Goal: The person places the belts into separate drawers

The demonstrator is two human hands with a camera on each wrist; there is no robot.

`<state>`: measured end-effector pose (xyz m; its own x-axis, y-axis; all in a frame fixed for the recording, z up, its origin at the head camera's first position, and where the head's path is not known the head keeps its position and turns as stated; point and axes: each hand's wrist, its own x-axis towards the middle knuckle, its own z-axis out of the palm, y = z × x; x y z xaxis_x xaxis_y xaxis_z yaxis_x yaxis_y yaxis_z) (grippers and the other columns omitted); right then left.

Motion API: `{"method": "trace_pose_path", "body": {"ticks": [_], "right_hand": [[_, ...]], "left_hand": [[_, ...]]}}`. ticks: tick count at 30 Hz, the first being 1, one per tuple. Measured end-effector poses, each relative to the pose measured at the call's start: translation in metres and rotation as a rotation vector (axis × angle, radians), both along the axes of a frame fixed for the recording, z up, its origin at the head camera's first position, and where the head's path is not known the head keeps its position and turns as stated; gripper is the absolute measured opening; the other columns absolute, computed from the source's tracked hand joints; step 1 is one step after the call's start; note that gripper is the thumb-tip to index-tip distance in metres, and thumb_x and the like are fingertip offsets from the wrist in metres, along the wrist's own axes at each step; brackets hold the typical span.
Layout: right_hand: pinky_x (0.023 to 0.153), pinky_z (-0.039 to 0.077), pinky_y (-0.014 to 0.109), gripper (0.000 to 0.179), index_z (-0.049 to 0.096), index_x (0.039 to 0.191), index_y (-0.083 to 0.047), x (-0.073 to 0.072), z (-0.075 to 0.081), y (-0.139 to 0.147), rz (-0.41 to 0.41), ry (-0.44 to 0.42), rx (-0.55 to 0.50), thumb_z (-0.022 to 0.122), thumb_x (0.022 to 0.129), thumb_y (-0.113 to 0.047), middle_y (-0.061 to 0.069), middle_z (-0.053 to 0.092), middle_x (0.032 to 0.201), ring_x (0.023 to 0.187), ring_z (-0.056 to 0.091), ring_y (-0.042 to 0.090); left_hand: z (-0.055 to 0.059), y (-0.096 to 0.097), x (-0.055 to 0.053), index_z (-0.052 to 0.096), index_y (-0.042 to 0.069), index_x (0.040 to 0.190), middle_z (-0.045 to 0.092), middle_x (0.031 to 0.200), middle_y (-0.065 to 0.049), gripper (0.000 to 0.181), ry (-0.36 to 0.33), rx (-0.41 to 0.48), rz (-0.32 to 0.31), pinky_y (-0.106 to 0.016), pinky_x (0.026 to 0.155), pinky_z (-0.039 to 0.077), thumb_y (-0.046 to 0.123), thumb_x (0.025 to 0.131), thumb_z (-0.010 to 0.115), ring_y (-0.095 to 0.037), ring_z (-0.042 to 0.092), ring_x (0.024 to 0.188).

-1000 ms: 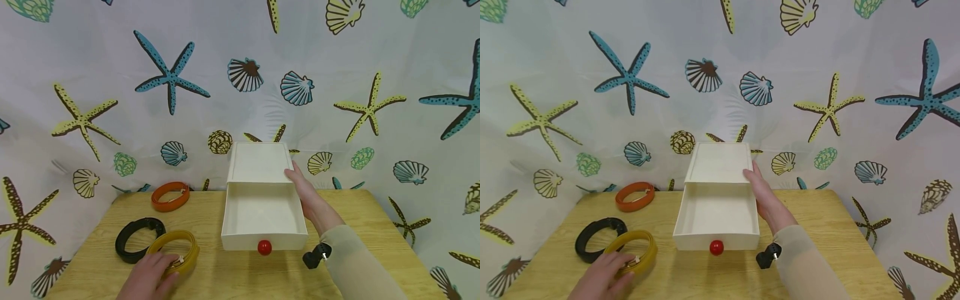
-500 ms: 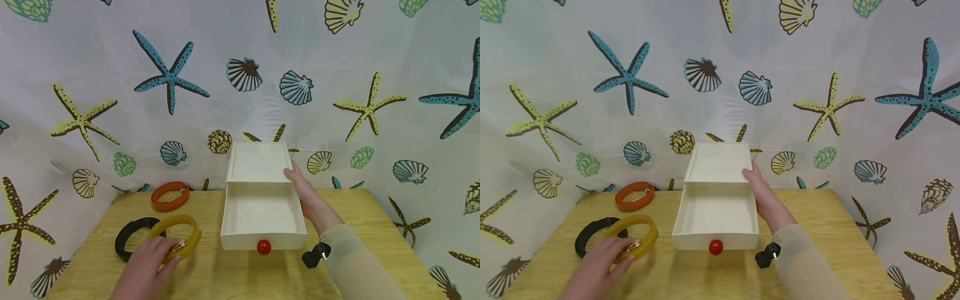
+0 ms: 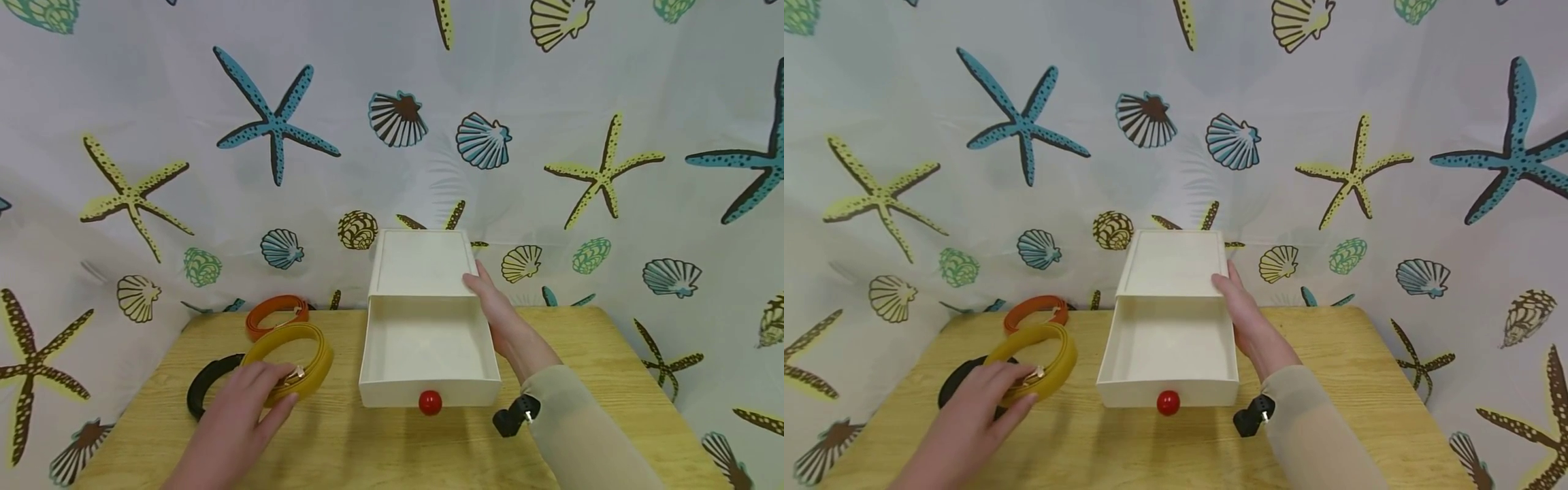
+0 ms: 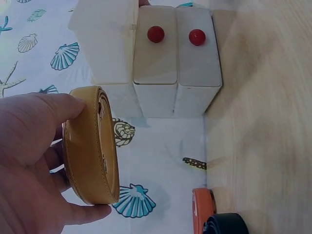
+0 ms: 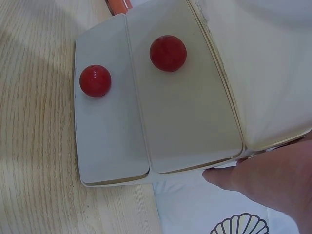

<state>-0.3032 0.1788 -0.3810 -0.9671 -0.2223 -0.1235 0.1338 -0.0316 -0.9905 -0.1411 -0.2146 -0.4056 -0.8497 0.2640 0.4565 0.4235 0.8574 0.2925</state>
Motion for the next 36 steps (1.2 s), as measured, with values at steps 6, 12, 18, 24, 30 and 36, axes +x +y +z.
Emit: {"method": "trace_pose_path", "body": {"ticks": [6, 12, 18, 24, 30, 36], "right_hand": [[0.113, 0.040, 0.061, 0.076, -0.010, 0.175, -0.047, 0.000, -0.001, 0.001, -0.001, -0.006, 0.001, 0.038, 0.117, -0.054, 0.013, 0.012, 0.182, 0.152, 0.037, 0.041], [0.113, 0.039, 0.060, 0.076, -0.011, 0.174, -0.047, 0.000, -0.001, 0.001, 0.005, 0.003, -0.004, 0.037, 0.117, -0.054, 0.012, 0.012, 0.182, 0.152, 0.036, 0.040], [0.112, 0.041, 0.060, 0.075, -0.011, 0.175, -0.047, -0.001, -0.002, 0.000, 0.009, 0.009, -0.011, 0.037, 0.117, -0.054, 0.012, 0.012, 0.182, 0.151, 0.037, 0.040], [0.113, 0.040, 0.061, 0.075, -0.011, 0.175, -0.045, -0.001, -0.002, -0.001, -0.002, 0.009, -0.002, 0.036, 0.117, -0.053, 0.013, 0.011, 0.182, 0.151, 0.037, 0.041], [0.111, 0.041, 0.059, 0.075, -0.011, 0.175, -0.044, 0.001, -0.001, 0.000, 0.000, 0.009, -0.012, 0.036, 0.117, -0.052, 0.013, 0.012, 0.182, 0.150, 0.038, 0.040], [0.108, 0.043, 0.057, 0.076, -0.011, 0.175, -0.044, -0.001, -0.002, 0.001, 0.001, 0.007, -0.017, 0.037, 0.117, -0.052, 0.012, 0.011, 0.182, 0.149, 0.039, 0.040]], "left_hand": [[0.014, 0.009, -0.001, 0.073, 0.010, 0.135, 0.070, 0.127, -0.005, 0.038, 0.013, 0.025, 0.004, -0.054, 0.097, 0.056, 0.017, 0.100, 0.085, -0.028, 0.061, 0.114], [0.023, 0.019, -0.005, 0.072, 0.012, 0.137, 0.070, 0.126, -0.005, 0.040, 0.049, 0.044, -0.014, -0.056, 0.099, 0.055, 0.017, 0.100, 0.086, -0.030, 0.062, 0.118], [0.032, 0.030, -0.007, 0.072, 0.013, 0.139, 0.070, 0.124, -0.004, 0.042, 0.095, 0.049, -0.048, -0.052, 0.093, 0.056, 0.016, 0.099, 0.086, -0.028, 0.062, 0.113], [0.043, 0.043, -0.006, 0.072, 0.014, 0.138, 0.069, 0.122, -0.001, 0.041, 0.098, 0.049, -0.071, -0.048, 0.091, 0.056, 0.016, 0.100, 0.086, -0.025, 0.059, 0.112], [0.056, 0.058, -0.011, 0.072, 0.013, 0.136, 0.069, 0.119, -0.001, 0.039, 0.121, 0.037, -0.125, -0.048, 0.092, 0.056, 0.017, 0.100, 0.086, -0.026, 0.060, 0.110], [0.063, 0.071, -0.016, 0.072, 0.010, 0.135, 0.070, 0.122, -0.003, 0.037, 0.133, 0.042, -0.170, -0.050, 0.099, 0.055, 0.016, 0.100, 0.085, -0.028, 0.062, 0.114]]}}
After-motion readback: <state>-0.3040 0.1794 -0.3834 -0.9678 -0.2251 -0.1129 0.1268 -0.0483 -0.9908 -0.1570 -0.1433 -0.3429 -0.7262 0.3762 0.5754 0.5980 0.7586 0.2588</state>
